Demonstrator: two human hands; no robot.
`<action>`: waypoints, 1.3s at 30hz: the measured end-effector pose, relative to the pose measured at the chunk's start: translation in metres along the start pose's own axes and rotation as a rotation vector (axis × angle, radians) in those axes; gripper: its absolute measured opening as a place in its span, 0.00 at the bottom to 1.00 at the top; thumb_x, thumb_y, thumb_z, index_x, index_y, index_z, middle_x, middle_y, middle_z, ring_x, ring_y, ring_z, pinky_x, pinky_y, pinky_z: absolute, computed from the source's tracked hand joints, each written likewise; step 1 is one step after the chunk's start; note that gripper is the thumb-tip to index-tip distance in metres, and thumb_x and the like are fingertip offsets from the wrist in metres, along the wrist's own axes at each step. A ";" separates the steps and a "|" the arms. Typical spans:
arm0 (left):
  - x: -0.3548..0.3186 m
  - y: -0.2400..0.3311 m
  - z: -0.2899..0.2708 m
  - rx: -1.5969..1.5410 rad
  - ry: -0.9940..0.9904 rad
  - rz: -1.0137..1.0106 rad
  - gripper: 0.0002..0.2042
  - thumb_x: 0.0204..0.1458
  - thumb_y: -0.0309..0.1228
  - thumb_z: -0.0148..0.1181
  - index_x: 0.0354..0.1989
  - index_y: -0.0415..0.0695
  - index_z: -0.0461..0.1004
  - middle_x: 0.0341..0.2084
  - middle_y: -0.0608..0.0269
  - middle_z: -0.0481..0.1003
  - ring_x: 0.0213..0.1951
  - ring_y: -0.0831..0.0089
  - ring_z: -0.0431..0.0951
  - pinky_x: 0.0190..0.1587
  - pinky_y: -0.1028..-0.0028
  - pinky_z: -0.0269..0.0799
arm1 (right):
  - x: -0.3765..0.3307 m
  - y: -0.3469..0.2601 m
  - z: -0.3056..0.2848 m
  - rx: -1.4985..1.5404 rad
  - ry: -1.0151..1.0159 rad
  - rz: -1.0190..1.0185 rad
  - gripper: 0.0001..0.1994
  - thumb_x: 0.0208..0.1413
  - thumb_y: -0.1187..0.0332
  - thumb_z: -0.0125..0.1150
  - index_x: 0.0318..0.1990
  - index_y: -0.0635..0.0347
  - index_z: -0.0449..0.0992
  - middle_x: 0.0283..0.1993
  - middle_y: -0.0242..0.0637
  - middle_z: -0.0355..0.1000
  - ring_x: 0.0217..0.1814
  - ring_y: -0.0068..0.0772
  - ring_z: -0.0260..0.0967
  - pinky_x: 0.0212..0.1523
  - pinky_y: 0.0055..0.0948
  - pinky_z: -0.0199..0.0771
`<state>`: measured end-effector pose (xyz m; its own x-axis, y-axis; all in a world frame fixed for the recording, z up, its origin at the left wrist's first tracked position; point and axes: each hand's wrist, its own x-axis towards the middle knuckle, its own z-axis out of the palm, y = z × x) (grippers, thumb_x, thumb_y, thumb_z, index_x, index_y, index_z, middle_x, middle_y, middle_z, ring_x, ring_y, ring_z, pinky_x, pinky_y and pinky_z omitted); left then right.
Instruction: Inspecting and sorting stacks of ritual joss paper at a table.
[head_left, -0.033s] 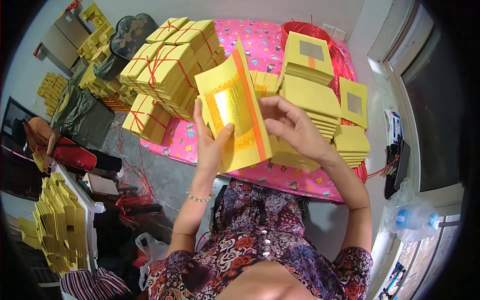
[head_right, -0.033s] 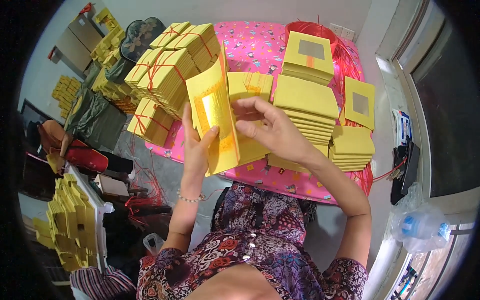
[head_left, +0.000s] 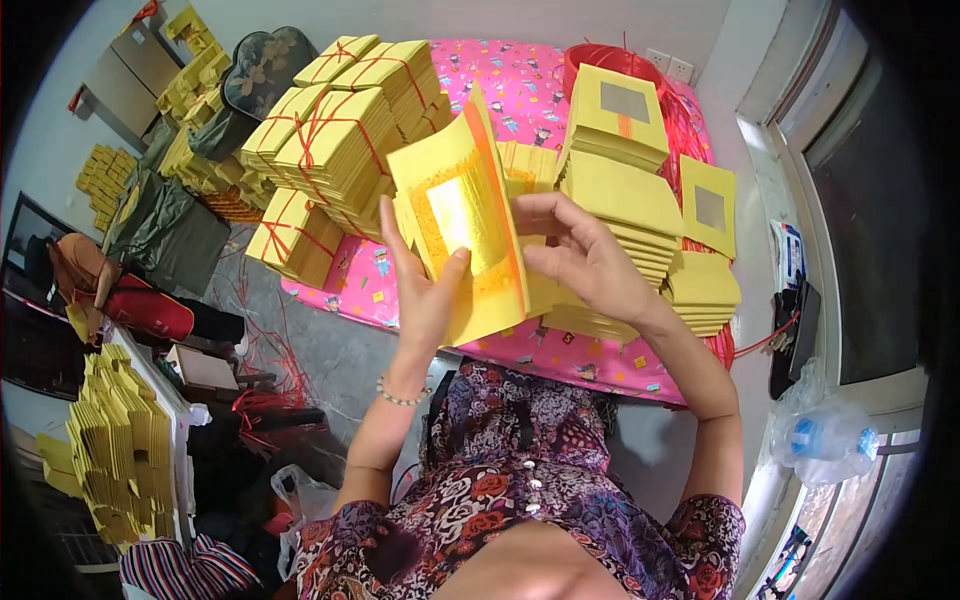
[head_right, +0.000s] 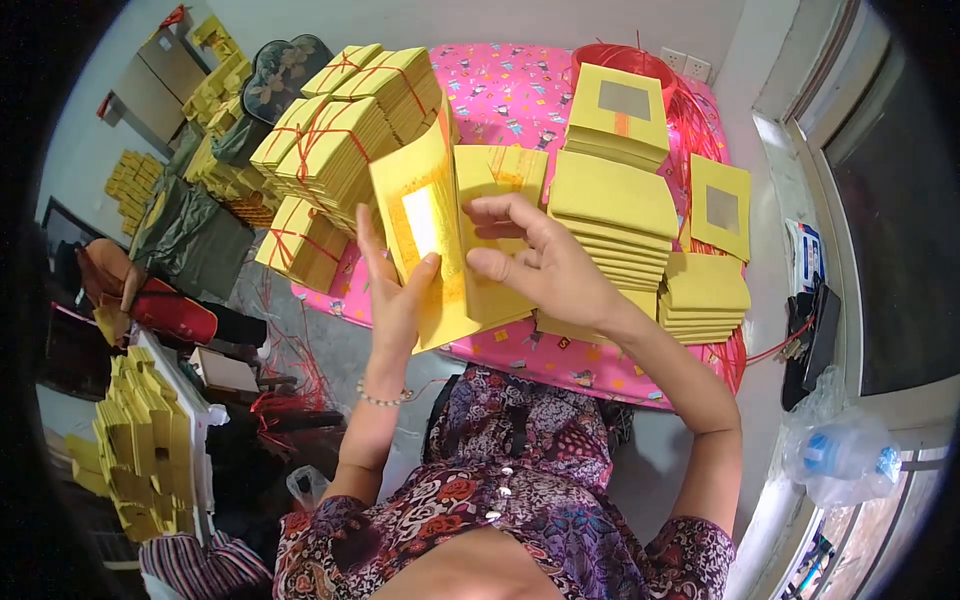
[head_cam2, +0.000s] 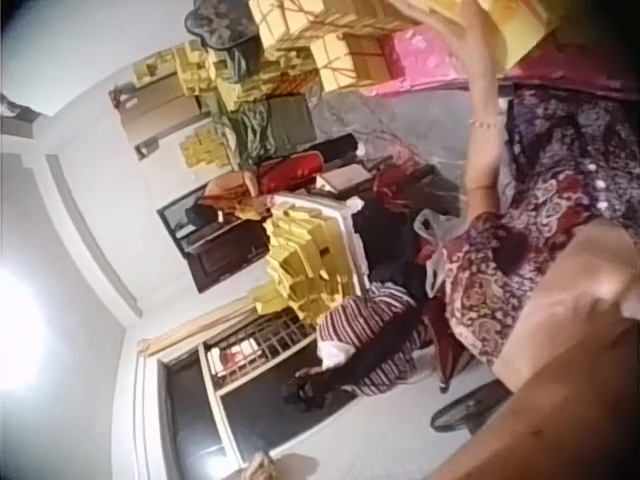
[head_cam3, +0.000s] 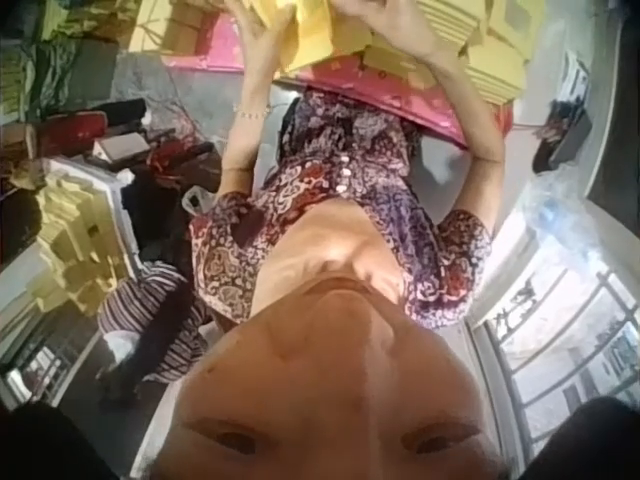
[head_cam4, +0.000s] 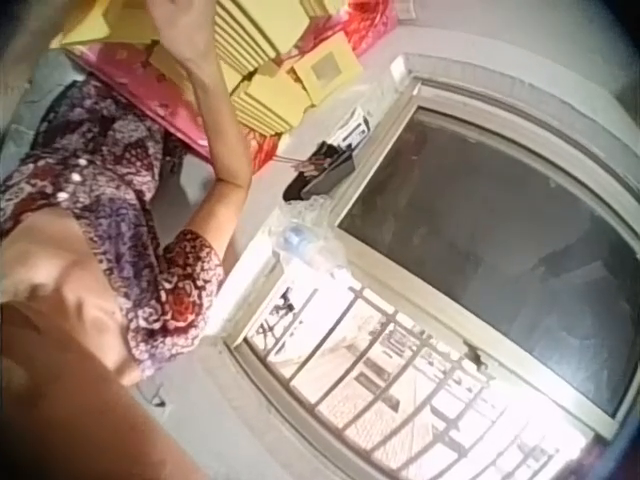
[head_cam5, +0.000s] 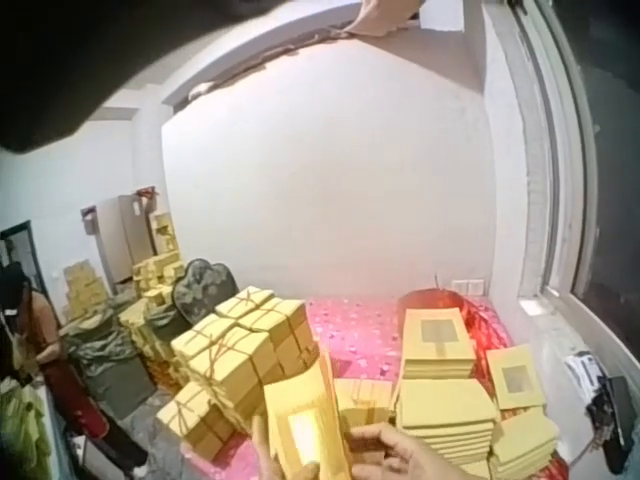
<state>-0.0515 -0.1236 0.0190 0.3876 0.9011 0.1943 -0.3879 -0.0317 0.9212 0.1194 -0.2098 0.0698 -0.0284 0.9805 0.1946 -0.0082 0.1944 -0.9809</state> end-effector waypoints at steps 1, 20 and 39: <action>-0.001 0.000 0.003 0.184 0.030 0.198 0.36 0.53 0.15 0.50 0.70 0.43 0.42 0.64 0.53 0.56 0.64 0.64 0.60 0.63 0.67 0.59 | 0.000 0.001 0.004 -0.083 0.035 -0.017 0.27 0.58 0.61 0.60 0.61 0.62 0.60 0.59 0.39 0.62 0.63 0.33 0.60 0.57 0.34 0.67; 0.001 0.003 0.009 0.122 -0.154 0.068 0.22 0.53 0.29 0.64 0.57 0.41 0.68 0.50 0.63 0.72 0.51 0.75 0.70 0.54 0.74 0.67 | -0.011 0.024 0.017 -0.449 0.146 -0.183 0.41 0.47 0.62 0.70 0.66 0.56 0.53 0.63 0.45 0.52 0.66 0.45 0.54 0.59 0.43 0.67; -0.004 0.001 0.001 0.215 -0.075 -0.008 0.05 0.53 0.25 0.62 0.37 0.40 0.77 0.31 0.70 0.74 0.34 0.84 0.72 0.39 0.83 0.67 | -0.013 0.016 0.017 -0.135 0.126 -0.111 0.40 0.50 0.65 0.68 0.66 0.62 0.49 0.64 0.46 0.55 0.67 0.44 0.55 0.61 0.44 0.65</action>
<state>-0.0527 -0.1281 0.0198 0.4537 0.8675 0.2041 -0.2007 -0.1237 0.9718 0.1028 -0.2202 0.0513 0.0901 0.9471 0.3081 0.1304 0.2955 -0.9464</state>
